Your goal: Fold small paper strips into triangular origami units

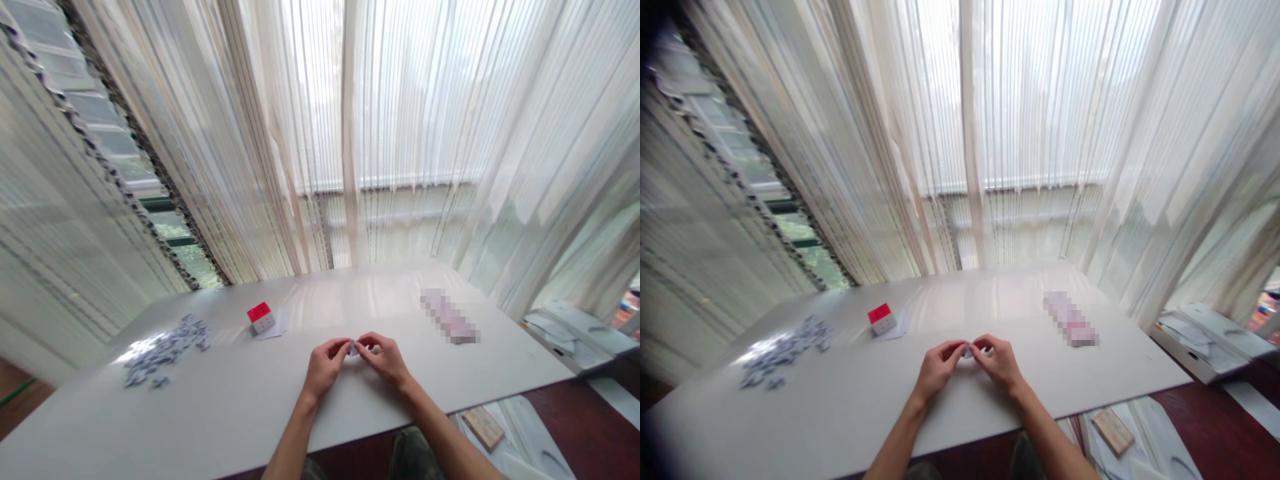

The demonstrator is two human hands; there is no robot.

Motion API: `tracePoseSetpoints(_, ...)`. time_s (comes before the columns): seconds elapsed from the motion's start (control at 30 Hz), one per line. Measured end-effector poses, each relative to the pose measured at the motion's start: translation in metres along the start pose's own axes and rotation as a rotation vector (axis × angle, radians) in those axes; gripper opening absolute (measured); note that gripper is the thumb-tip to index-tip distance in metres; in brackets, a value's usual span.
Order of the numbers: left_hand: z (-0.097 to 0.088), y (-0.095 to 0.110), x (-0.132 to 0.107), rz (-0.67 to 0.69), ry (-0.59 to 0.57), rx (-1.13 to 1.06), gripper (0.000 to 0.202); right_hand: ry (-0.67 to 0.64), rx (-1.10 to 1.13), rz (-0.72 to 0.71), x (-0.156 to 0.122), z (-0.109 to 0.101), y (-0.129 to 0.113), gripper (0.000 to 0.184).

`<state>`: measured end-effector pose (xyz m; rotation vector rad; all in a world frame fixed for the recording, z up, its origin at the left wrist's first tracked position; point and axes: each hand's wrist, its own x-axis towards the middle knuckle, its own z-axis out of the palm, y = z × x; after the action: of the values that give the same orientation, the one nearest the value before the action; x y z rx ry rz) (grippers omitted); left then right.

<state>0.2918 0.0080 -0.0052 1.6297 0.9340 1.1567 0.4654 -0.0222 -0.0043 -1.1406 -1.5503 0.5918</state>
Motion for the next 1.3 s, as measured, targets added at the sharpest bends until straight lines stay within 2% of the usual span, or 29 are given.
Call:
tracePoseSetpoints(0.17,0.0021,0.0004,-0.0004,-0.032,-0.048,-0.005,0.029,0.020,-0.029,0.019,-0.0006,0.0001,0.0041,0.019)
tracePoseSetpoints(0.33,-0.0013,0.0023,-0.0002,-0.005,-0.085,0.067,0.030,-0.005,0.010,0.039,0.0011,0.0019,0.0070,0.021)
tracePoseSetpoints(0.5,-0.0029,0.0069,-0.0002,0.014,-0.078,0.110,0.032,-0.031,0.060,0.094,0.0017,0.0032,0.0051,0.028)
tracePoseSetpoints(0.73,-0.0015,0.0089,-0.0022,0.027,-0.061,0.156,0.033,-0.039,-0.003,0.069,0.0016,0.0030,0.0013,0.025)
tracePoseSetpoints(1.0,0.0015,0.0051,-0.0025,0.012,-0.135,0.052,0.028,-0.031,0.009,0.062,0.0021,0.0030,0.0054,0.021)
tracePoseSetpoints(1.3,0.0003,0.0020,-0.0002,0.066,-0.037,0.173,0.031,0.009,0.006,0.096,0.0017,0.0032,0.0062,0.022)
